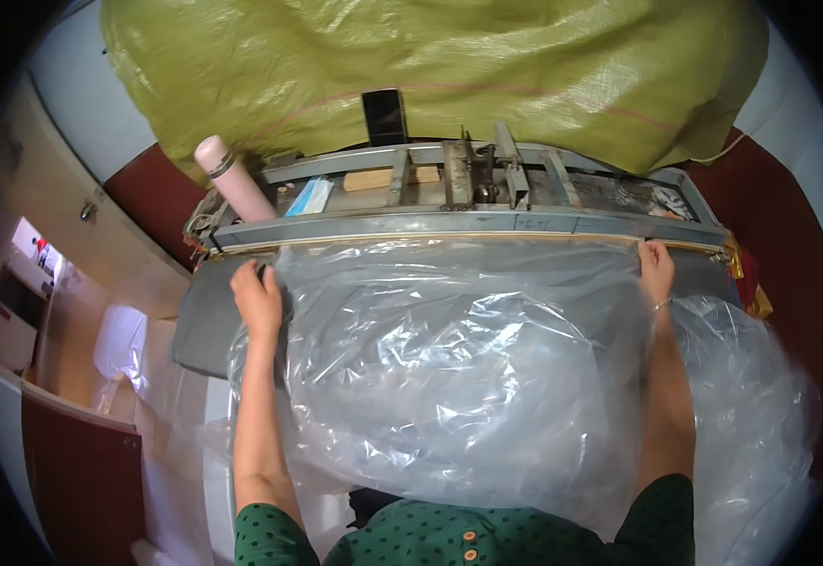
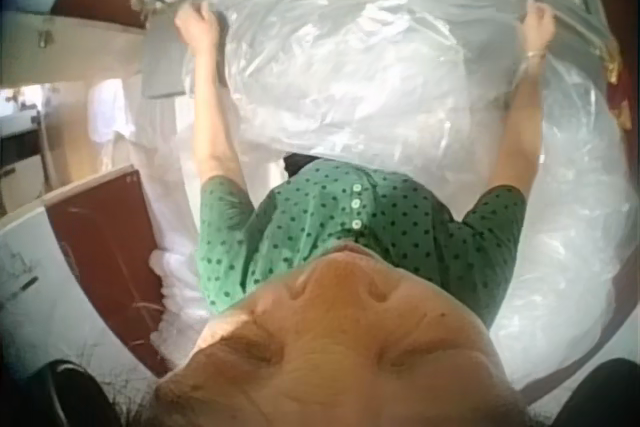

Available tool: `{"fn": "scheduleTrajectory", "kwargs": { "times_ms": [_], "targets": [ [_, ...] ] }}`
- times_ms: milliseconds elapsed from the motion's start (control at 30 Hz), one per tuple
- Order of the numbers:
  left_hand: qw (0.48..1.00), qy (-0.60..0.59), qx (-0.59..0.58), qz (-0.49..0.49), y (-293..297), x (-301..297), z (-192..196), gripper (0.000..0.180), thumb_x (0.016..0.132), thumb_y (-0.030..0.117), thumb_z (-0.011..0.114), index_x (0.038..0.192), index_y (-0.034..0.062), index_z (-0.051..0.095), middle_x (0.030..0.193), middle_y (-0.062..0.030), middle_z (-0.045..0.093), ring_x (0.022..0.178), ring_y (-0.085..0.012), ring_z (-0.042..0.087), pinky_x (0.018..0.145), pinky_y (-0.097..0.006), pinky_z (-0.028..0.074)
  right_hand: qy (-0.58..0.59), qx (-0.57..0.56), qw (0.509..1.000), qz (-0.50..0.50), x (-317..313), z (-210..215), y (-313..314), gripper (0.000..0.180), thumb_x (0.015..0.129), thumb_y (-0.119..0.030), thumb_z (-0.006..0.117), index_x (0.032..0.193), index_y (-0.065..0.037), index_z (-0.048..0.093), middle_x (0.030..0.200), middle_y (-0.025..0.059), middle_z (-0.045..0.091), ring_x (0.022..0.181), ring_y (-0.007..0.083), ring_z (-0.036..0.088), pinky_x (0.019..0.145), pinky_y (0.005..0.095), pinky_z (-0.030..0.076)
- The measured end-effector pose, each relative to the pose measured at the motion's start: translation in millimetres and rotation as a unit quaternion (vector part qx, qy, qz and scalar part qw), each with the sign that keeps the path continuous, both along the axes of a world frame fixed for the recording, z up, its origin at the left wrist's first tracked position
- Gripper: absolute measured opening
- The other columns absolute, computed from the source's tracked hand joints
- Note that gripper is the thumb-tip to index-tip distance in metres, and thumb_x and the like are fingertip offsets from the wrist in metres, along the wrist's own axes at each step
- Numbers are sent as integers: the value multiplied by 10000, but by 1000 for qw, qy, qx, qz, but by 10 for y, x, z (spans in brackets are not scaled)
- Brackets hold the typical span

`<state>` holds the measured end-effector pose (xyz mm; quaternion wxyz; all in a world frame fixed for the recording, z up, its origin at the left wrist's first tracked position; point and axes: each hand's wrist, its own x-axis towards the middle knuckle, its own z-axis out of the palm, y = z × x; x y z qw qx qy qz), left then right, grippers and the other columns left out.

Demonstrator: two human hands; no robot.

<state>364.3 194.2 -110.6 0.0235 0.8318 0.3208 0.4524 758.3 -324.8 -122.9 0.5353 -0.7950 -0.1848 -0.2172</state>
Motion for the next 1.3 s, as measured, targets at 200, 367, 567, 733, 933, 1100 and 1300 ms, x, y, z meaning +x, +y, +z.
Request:
{"fn": "scheduleTrajectory", "kwargs": {
  "times_ms": [200, 367, 567, 733, 933, 1100, 1300],
  "targets": [
    [998, 26, -54, -36, -162, -273, -64, 246, 748, 132, 636, 939, -12, 579, 862, -145, 566, 857, -299, 501, 773, -378, 408, -69, -104, 988, -88, -979, 254, -574, 331, 828, -170, 605, 602, 15, 451, 525, 57, 362, 520, 107, 316, 483, 293, 318],
    [933, -59, -290, -203, -710, -137, -66, 146, 778, 93, 625, 883, -7, 605, 717, -61, 582, 641, -145, 516, 608, -267, 419, 64, -199, 965, -157, -1613, -478, -1927, 296, 841, -163, 555, 612, 0, 465, 528, 75, 370, 523, 141, 332, 482, 311, 303],
    [809, -149, -389, -415, -1248, 21, 138, 120, 830, 118, 601, 857, 2, 620, 916, -32, 595, 753, -90, 517, 735, -220, 407, 226, -466, 851, -91, -1963, -919, -2476, 208, 788, -133, 566, 649, 11, 512, 615, 158, 477, 586, 283, 452, 523, 387, 364],
    [616, -224, -556, -510, -1654, -109, 613, 114, 877, 135, 533, 849, 30, 566, 1201, -110, 522, 993, -166, 553, 813, -282, 436, 11, -521, 853, -30, -1674, 305, -1881, 146, 744, -109, 575, 680, 20, 552, 687, 227, 565, 637, 401, 552, 557, 450, 414],
    [527, -304, -575, -547, -1947, -217, 620, 106, 884, 182, 523, 839, 87, 531, 1332, -125, 412, 1105, -244, 516, 815, -319, 447, -107, -227, 915, 317, -2205, 2059, 539, 83, 794, -81, 595, 790, 2, 594, 682, 70, 566, 643, 148, 545, 592, 268, 428],
    [492, -333, -588, -549, -2114, -281, 631, 101, 886, 184, 514, 855, 91, 533, 1323, -112, 425, 1105, -253, 517, 819, -317, 446, -206, -203, 781, 553, -2531, 1891, 2047, 376, 781, -216, 647, 1068, 10, 556, 997, 147, 567, 917, 290, 559, 781, 333, 447],
    [707, -229, -515, -427, -2032, -456, 335, 213, 906, 158, 482, 1091, 74, 546, 1201, -68, 525, 1091, -172, 515, 871, -305, 430, 43, -102, 843, 527, -2682, 1279, 2541, 222, 857, -215, 541, 848, -10, 626, 790, 56, 621, 746, 154, 575, 689, 291, 449]
  ]
}}
